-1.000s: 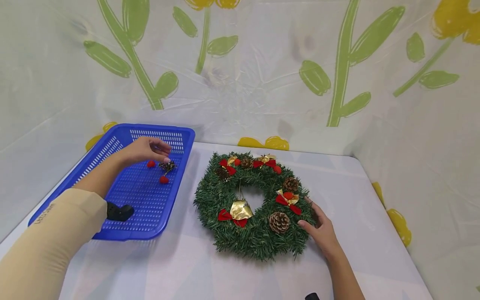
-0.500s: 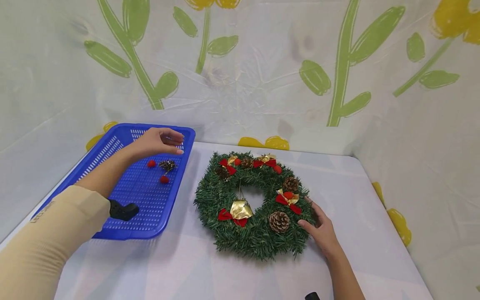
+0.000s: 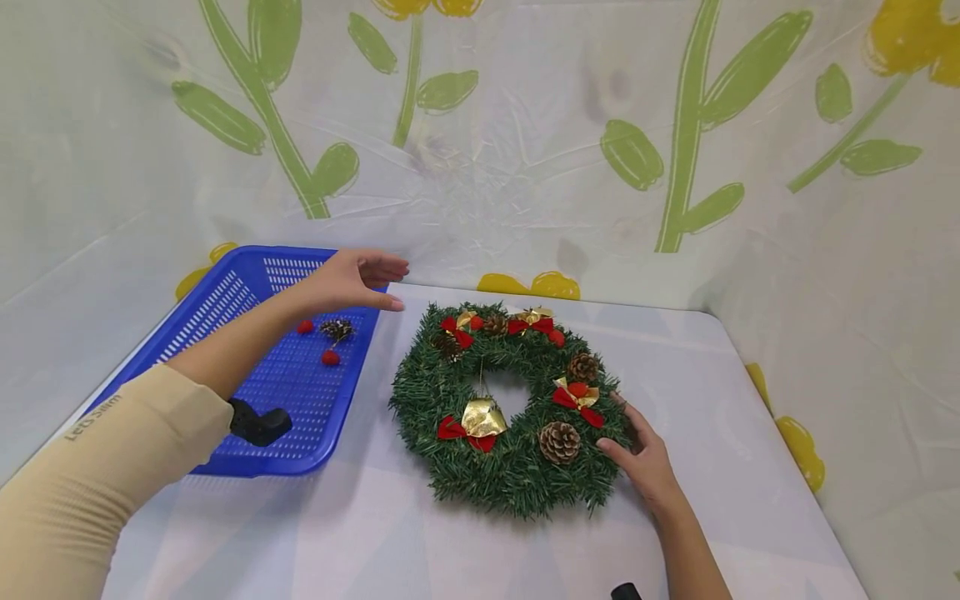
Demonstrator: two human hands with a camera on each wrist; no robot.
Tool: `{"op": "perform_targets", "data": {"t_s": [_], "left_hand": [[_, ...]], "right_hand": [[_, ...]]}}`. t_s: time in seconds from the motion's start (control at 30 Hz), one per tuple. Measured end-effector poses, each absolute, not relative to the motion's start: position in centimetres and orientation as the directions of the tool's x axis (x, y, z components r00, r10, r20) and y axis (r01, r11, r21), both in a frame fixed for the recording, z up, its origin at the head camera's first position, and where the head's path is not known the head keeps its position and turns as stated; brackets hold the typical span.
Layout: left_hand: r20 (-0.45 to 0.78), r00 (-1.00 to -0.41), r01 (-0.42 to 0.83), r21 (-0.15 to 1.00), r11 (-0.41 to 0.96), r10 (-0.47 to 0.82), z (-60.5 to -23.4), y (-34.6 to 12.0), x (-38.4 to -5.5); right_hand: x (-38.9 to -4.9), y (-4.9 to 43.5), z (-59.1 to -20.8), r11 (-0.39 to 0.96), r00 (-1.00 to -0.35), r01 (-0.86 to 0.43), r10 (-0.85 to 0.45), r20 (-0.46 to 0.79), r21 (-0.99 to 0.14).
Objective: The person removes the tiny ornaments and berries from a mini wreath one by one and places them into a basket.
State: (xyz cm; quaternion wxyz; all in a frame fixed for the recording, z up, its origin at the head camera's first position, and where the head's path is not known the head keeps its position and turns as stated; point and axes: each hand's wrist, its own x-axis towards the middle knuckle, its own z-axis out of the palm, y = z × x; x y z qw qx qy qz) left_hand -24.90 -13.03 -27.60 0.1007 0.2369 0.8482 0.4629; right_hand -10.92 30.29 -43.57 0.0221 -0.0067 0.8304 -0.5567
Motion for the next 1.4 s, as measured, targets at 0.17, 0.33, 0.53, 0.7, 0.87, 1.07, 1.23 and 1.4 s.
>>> {"op": "perform_targets", "data": {"t_s": [0.17,0.33,0.53,0.7,0.87,1.07,1.23,1.4], "left_hand": [[0.062,-0.855,0.310,0.857,0.411,0.515,-27.3,-11.3,-23.8],[0.089,-0.857,0.307,0.879,0.365,0.507,-27.3,-9.5,-22.7],[0.095,-0.897,0.259,0.904,0.340,0.432,-27.6,-7.7,-22.1],[0.060,-0.952,0.139,0.959,0.248,0.302,-28.1,-6.0,-21.6],[-0.024,-0.983,0.029,0.958,0.285,0.182,-29.1,-4.4,-21.2],[-0.067,-0.993,-0.031,0.942,0.334,0.094,-30.5,-3.3,-20.7],[-0.119,-0.993,-0.107,0.946,0.306,0.020,-32.2,-2.5,-20.3],[-0.117,-0.993,-0.116,0.947,0.298,-0.013,-33.9,-2.1,-20.0]], "right_hand": [[-11.0,30.3,-43.5,0.382,-0.999,0.004,-0.037,-0.019,-0.924],[-10.9,30.2,-43.5,0.398,-0.999,0.009,-0.034,-0.025,-0.918],[-10.9,30.2,-43.5,0.407,-0.999,0.016,-0.024,-0.028,-0.913],[-10.9,30.2,-43.4,0.401,-0.999,0.025,-0.020,-0.037,-0.916],[-10.8,30.1,-43.4,0.417,-0.999,0.025,-0.022,-0.038,-0.909],[-10.8,30.1,-43.5,0.432,-0.999,0.004,-0.028,-0.018,-0.902],[-10.8,30.1,-43.5,0.430,-0.999,0.014,-0.024,-0.027,-0.903],[-10.8,30.0,-43.5,0.436,-0.999,0.020,-0.021,-0.033,-0.900]]}}
